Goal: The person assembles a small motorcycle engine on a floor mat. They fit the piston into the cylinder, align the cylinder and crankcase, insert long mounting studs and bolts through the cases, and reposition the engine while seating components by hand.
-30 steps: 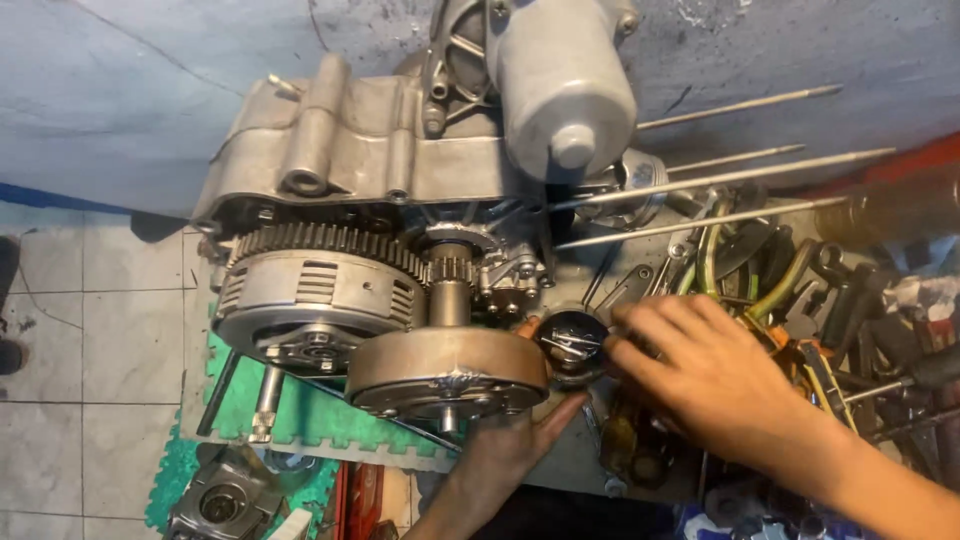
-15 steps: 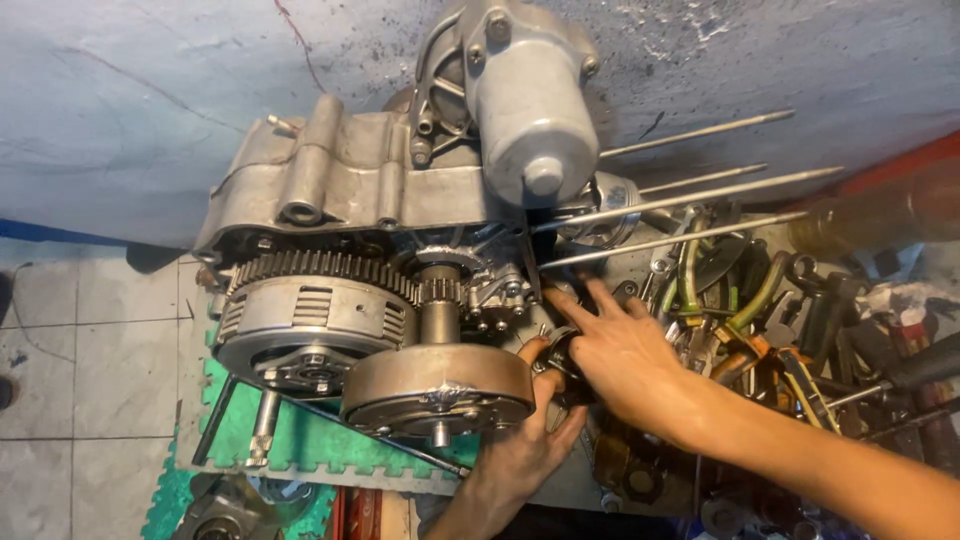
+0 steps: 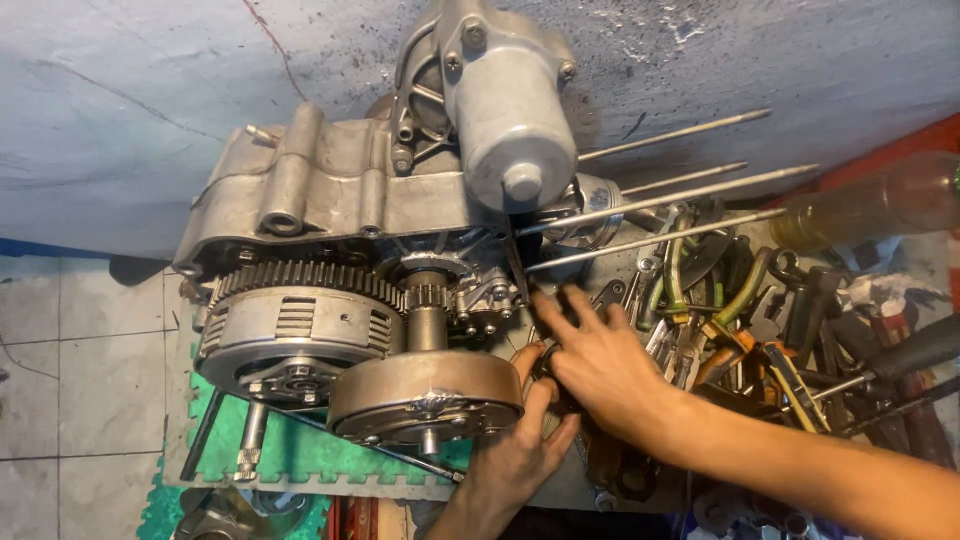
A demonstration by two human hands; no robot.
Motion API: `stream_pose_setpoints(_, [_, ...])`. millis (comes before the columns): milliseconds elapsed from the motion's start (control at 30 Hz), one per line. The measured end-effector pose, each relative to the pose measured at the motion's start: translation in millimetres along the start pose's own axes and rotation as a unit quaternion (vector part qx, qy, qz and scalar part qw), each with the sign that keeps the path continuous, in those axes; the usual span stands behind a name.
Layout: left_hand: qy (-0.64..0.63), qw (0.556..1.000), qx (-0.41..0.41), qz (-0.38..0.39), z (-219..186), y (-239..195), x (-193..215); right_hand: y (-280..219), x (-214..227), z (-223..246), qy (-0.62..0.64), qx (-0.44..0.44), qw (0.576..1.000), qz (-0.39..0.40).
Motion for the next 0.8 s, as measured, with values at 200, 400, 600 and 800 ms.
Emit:
stream_pose_setpoints(200, [-0.001, 1.000, -0.016, -0.014, 1.2, -2.6, 3.4, 9.1, -1.1, 9.7, -0.094, 0.027, 0.995, -0.030])
stream_pose_setpoints(400, [0.010, 0.996, -0.059, -0.061, 13.8, -19.6, -4.5, 18.6, -11.9, 15.0, -0.071, 0.047, 0.995, 0.051])
stream_pose_setpoints(600, [0.008, 0.994, -0.096, -0.053, 21.4, -30.2, -21.6, 21.6, -18.3, 13.5, -0.112, 0.020, 0.987, 0.116])
stream_pose_setpoints(800, [0.033, 0.991, -0.110, -0.066, 8.6, -27.1, -7.4, 21.0, -11.1, 17.3, -0.100, 0.022, 0.992, 0.076])
Point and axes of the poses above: each hand's wrist, its own y-axis towards the middle knuckle, its own x-axis out of the back of the hand, z = x × y, the point moved 10 cm from there along y, towards the middle knuckle, and after that the axes turned 13 degrees about z, right-handed, at the moved point
